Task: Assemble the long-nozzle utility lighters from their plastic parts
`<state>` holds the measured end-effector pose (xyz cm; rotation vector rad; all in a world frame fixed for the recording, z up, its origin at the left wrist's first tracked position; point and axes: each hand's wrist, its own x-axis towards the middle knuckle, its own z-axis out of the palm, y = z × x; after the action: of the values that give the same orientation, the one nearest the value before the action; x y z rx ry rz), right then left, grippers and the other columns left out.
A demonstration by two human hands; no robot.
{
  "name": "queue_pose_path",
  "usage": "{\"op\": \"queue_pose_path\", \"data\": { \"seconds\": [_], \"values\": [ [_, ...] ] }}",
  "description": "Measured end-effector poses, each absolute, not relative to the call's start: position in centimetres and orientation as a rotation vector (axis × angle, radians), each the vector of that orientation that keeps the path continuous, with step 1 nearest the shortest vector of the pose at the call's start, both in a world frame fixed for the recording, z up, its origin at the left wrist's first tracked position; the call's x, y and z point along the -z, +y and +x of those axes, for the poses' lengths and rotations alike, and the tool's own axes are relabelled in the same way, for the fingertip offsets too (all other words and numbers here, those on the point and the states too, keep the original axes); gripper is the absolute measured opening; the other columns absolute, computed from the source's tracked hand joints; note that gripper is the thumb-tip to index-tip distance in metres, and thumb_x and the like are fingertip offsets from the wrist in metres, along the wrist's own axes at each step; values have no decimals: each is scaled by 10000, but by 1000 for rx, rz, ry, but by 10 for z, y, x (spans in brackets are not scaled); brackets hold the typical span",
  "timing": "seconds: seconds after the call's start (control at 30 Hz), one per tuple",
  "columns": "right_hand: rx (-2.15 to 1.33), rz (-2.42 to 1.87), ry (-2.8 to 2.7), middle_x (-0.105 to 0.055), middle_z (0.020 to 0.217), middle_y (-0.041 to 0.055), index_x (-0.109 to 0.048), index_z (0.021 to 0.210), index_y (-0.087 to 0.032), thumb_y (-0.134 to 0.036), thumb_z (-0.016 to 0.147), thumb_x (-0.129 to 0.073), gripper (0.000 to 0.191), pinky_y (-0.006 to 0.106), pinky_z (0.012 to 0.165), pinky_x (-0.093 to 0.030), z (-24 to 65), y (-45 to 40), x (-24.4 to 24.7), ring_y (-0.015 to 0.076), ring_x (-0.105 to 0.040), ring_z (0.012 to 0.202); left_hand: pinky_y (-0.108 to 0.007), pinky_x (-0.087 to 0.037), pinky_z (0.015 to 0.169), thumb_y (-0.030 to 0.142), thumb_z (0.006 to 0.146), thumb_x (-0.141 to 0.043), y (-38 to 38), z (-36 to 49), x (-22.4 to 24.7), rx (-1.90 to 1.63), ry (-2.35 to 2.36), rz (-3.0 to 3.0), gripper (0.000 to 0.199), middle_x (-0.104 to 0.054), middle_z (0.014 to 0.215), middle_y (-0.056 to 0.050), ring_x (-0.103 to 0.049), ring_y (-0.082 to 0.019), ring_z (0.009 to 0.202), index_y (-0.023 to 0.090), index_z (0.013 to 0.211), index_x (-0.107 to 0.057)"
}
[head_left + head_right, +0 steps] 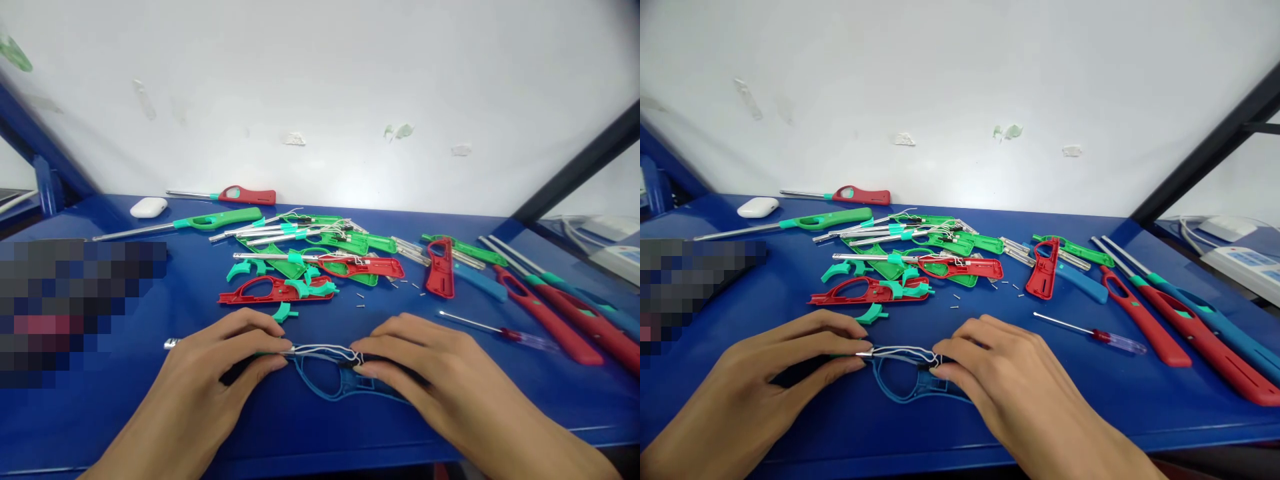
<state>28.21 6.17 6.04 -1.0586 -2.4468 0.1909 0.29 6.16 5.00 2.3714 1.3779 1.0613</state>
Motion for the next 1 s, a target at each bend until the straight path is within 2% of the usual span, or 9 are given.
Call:
{"op": "queue_pose_path", "data": {
  "seconds": [0.1,0.23,0.37,0.47,0.63,0.73,0.9,1.0],
  "values": [
    [-150,-1068,-2432,-802,1030,-17,-752,1142,-284,-460,1112,-416,381,286,808,-622,283,60,-62,161,-761,877,-145,-608,714,403,1039,-595,62,2,-49,-1089,1376,2370,262,-787,966,82,-778,-86,774,340,870,-785],
    [-275,-1065,-2463,-792,1031,-43,-738,1063,-290,-404,1122,-380,381,222,832,-606,282,61,-64,122,-752,881,-136,-602,749,444,1033,-596,57,2,-48,-1039,1440,2391,255,-787,1005,80,-783,-88,831,372,902,-803],
    [-331,-1013,-2384,-789,1043,-77,-711,1075,-288,-263,1081,-560,153,152,886,-562,282,61,-64,84,-746,914,-110,-581,803,441,1037,-584,55,2,-50,-994,1476,2411,227,-784,1033,85,-780,-75,896,395,985,-800],
    [-348,-1012,-2281,-791,1018,-97,-712,1098,-294,-182,1018,-675,141,103,884,-535,282,60,-64,56,-747,889,-66,-557,780,399,1039,-574,57,4,-52,-1063,1431,2416,251,-781,967,114,-772,-37,833,389,914,-792],
    [-344,-1007,-2240,-805,974,-107,-738,1075,-292,-220,1005,-707,105,65,833,-530,280,59,-69,37,-755,834,-67,-557,728,395,1032,-583,59,3,-52,-1081,1414,2419,260,-769,946,111,-765,-35,795,374,871,-786],
    [-339,-995,-2212,-805,934,-107,-737,1020,-281,-242,1014,-698,55,78,834,-538,278,56,-71,39,-749,811,-88,-572,713,416,1040,-579,59,2,-48,-1070,1429,2435,255,-775,974,114,-770,-46,800,379,888,-779],
    [-279,-960,-2245,-815,976,-90,-733,1032,-280,-275,1084,-577,165,92,841,-557,278,49,-70,47,-766,833,-119,-601,840,403,1063,-545,61,4,-44,-1097,1410,2491,259,-810,1068,116,-798,-68,908,368,946,-773],
    [-250,-965,-2274,-824,1002,-70,-734,1068,-284,-300,1100,-540,198,112,845,-579,278,46,-65,72,-787,851,-109,-592,863,395,1059,-551,62,5,-46,-1083,1380,2494,230,-815,1025,121,-795,-59,903,360,974,-761]
  ]
}}
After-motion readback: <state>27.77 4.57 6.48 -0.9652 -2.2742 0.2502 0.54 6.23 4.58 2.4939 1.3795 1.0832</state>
